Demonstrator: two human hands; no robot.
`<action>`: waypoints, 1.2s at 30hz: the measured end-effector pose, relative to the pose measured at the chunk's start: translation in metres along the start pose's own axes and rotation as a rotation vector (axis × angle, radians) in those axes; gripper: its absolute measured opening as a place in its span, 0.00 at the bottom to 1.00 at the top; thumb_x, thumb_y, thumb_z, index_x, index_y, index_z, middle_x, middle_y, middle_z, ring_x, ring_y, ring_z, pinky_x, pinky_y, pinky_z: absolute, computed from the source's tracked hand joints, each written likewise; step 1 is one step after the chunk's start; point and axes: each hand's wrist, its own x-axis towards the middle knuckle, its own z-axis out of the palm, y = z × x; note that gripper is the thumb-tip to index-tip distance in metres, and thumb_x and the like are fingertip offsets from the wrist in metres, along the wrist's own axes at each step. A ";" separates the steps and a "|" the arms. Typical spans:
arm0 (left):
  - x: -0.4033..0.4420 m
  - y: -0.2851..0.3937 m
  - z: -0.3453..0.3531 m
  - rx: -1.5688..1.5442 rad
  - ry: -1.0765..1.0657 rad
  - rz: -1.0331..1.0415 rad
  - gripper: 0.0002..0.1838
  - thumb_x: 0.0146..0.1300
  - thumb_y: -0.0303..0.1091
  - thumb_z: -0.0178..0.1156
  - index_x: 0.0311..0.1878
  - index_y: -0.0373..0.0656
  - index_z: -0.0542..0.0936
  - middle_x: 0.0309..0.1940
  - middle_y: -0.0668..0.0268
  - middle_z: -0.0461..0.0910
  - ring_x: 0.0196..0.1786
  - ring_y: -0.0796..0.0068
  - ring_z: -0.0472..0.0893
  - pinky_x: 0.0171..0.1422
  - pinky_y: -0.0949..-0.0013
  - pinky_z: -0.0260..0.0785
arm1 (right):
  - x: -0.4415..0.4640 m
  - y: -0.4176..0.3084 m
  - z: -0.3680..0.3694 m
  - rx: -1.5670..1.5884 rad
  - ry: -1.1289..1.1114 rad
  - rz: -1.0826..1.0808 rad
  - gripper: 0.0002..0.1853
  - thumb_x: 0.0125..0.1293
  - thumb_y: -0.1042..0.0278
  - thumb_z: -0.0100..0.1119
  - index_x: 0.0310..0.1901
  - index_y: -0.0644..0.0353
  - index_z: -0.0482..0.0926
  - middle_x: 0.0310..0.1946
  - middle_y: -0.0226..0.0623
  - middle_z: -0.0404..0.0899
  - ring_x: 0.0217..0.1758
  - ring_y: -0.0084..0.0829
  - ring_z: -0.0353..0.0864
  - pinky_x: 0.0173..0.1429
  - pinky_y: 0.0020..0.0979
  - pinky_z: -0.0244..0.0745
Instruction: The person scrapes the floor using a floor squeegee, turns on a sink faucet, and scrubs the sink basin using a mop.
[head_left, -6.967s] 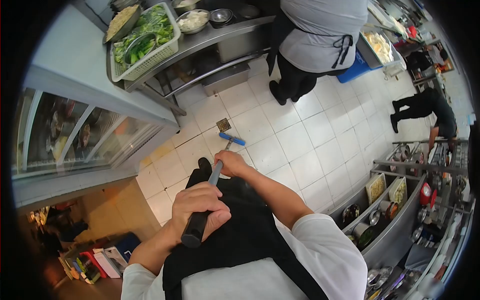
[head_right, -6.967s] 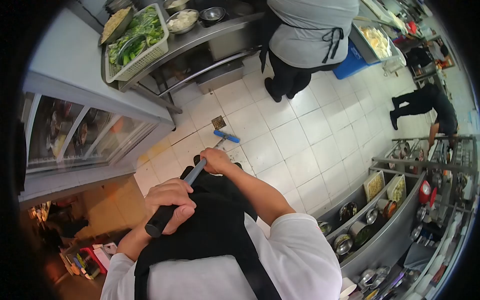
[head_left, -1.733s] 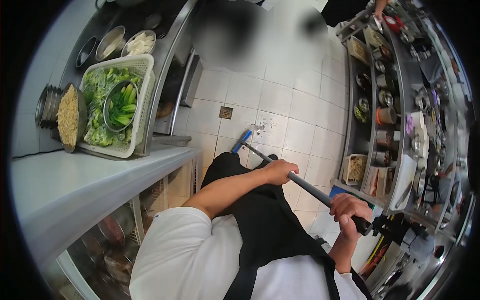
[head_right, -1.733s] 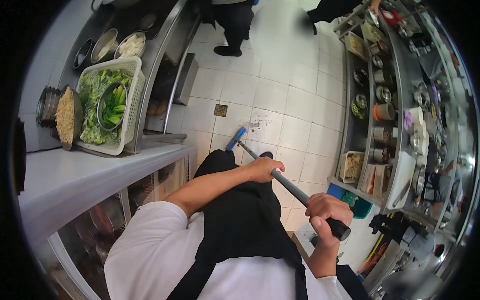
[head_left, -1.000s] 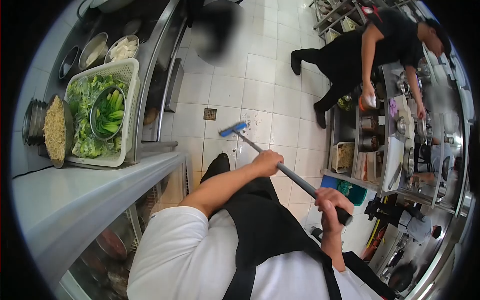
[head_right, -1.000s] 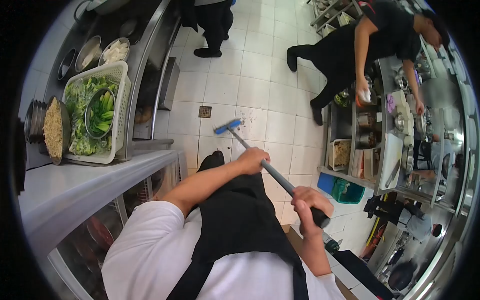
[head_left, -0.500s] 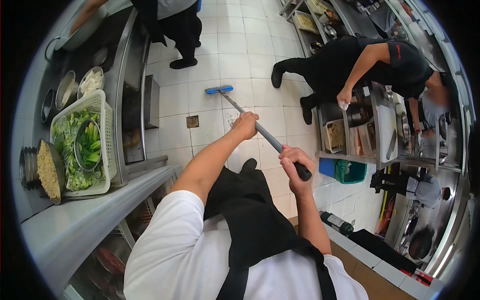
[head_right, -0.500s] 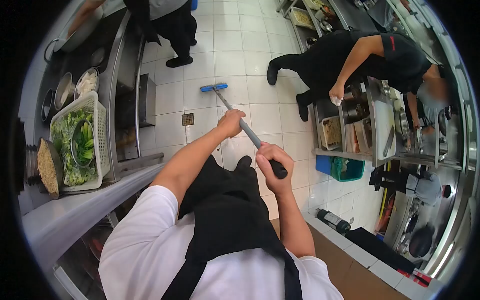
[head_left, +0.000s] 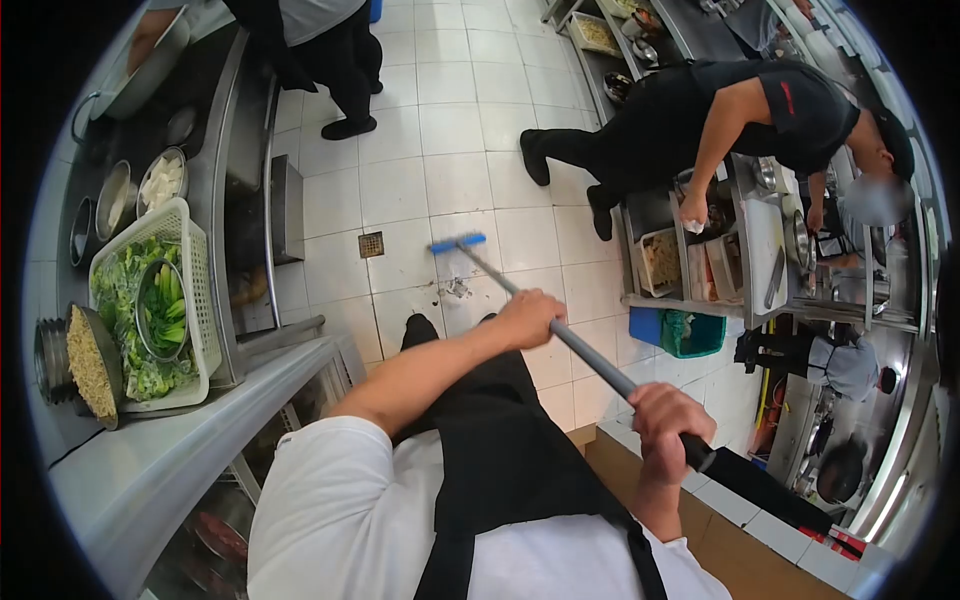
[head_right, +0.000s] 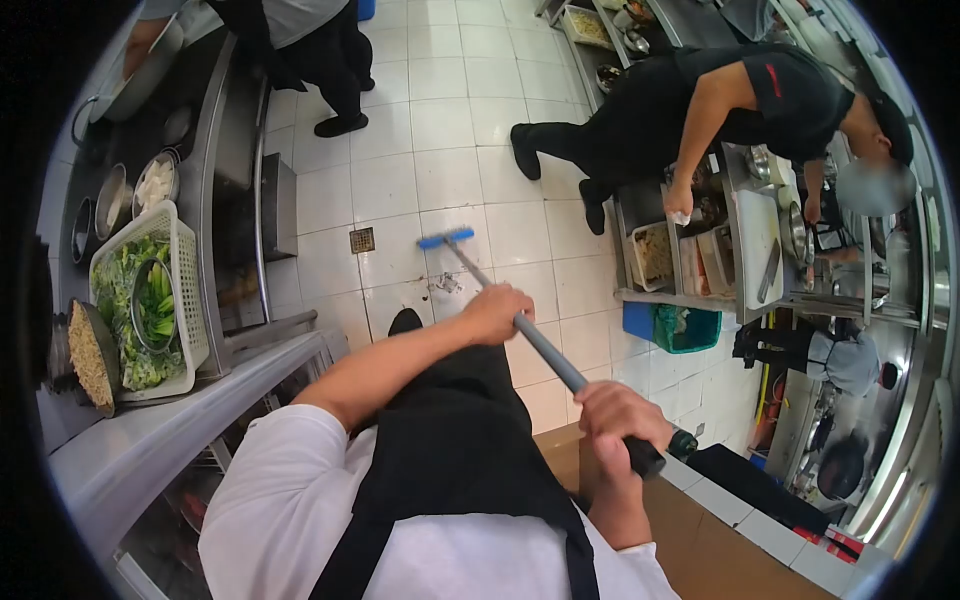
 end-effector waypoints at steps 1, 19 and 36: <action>0.012 -0.013 -0.005 0.060 0.015 -0.019 0.04 0.52 0.30 0.61 0.31 0.49 0.82 0.31 0.60 0.81 0.41 0.52 0.79 0.47 0.53 0.71 | 0.004 0.011 0.003 -0.048 0.056 -0.016 0.16 0.59 0.64 0.60 0.18 0.59 0.68 0.16 0.33 0.69 0.22 0.30 0.71 0.41 0.41 0.74; 0.012 -0.001 0.053 -0.023 -0.335 0.052 0.10 0.57 0.42 0.60 0.30 0.47 0.83 0.32 0.56 0.83 0.41 0.51 0.81 0.45 0.52 0.73 | -0.022 -0.005 0.013 -0.270 0.261 0.209 0.13 0.60 0.68 0.57 0.20 0.62 0.70 0.19 0.36 0.71 0.26 0.32 0.73 0.47 0.42 0.71; 0.051 -0.085 -0.015 0.158 0.217 -0.183 0.03 0.51 0.30 0.63 0.30 0.45 0.83 0.34 0.56 0.81 0.43 0.52 0.80 0.50 0.54 0.72 | 0.005 0.111 0.021 -0.248 0.083 0.115 0.07 0.59 0.79 0.57 0.25 0.63 0.72 0.26 0.34 0.76 0.33 0.30 0.77 0.60 0.44 0.71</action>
